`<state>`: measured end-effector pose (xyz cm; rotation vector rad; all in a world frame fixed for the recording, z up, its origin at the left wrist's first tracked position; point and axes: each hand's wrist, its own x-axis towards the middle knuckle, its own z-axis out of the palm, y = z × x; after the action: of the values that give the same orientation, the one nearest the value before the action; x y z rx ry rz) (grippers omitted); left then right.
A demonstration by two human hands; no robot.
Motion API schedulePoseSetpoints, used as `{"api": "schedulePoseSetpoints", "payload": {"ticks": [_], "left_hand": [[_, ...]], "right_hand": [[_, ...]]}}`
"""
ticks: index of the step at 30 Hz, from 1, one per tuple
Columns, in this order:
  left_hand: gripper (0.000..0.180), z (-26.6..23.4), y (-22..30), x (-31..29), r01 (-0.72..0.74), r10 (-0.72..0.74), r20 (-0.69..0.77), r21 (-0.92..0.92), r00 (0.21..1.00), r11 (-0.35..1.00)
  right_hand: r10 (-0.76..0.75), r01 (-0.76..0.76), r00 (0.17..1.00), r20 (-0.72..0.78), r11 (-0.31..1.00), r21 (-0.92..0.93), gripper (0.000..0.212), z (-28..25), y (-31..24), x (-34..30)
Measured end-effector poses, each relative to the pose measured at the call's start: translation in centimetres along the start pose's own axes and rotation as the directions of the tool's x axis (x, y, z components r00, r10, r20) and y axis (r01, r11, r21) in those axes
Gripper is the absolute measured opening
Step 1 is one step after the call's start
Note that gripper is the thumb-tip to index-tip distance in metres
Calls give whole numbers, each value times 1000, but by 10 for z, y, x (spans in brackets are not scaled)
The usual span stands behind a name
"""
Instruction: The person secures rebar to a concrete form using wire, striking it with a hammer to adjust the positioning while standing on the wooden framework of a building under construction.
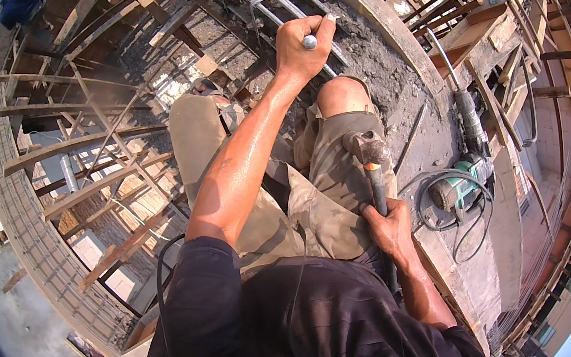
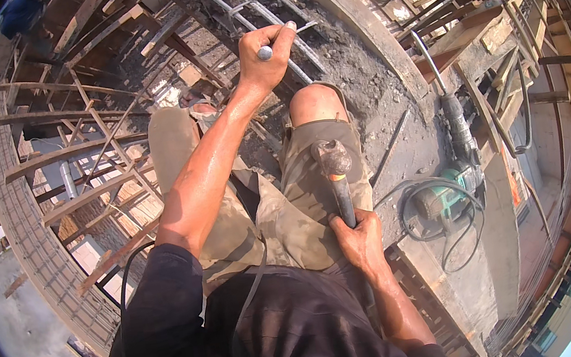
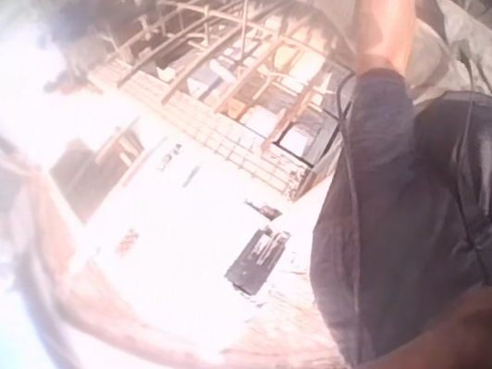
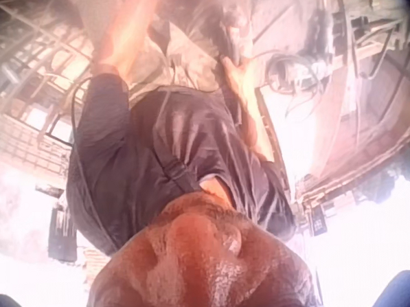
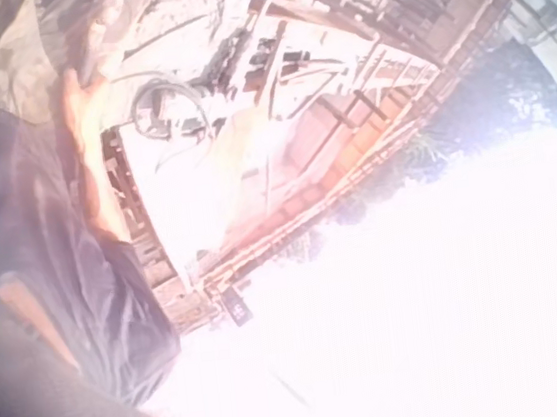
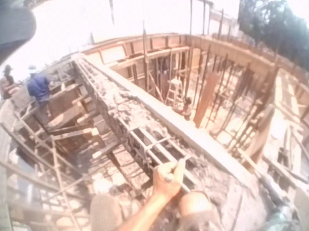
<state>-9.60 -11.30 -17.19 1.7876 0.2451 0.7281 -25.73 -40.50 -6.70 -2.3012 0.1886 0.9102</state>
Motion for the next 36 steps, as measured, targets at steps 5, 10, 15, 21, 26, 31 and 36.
{"api": "schedulePoseSetpoints", "payload": {"ticks": [5,10,15,21,26,31,36], "left_hand": [[54,-73,-43,98,-106,80,-259,-86,963,991],[48,-160,-45,112,169,-370,-509,-398,777,902],[45,-58,-14,-39,-18,17,167,7,986,1000],[39,-26,9,-35,-8,9,7,-66,1000,998],[46,-146,-2,63,139,-468,-619,-504,630,853],[42,-163,-1,42,35,-425,-675,-510,604,859],[50,-129,50,36,-170,-257,-737,-449,625,877]], "right_hand": [[10,-13,1000,26,993,119,38,0,4,1],[10,-11,1000,14,996,88,39,3,10,2],[-23,21,1000,18,995,93,37,5,9,6],[-21,21,1000,-16,999,30,38,4,6,1],[-57,57,998,-30,998,17,38,3,5,-2],[-31,29,999,12,995,100,38,4,11,2],[-39,39,999,0,997,62,37,7,18,6]]}}
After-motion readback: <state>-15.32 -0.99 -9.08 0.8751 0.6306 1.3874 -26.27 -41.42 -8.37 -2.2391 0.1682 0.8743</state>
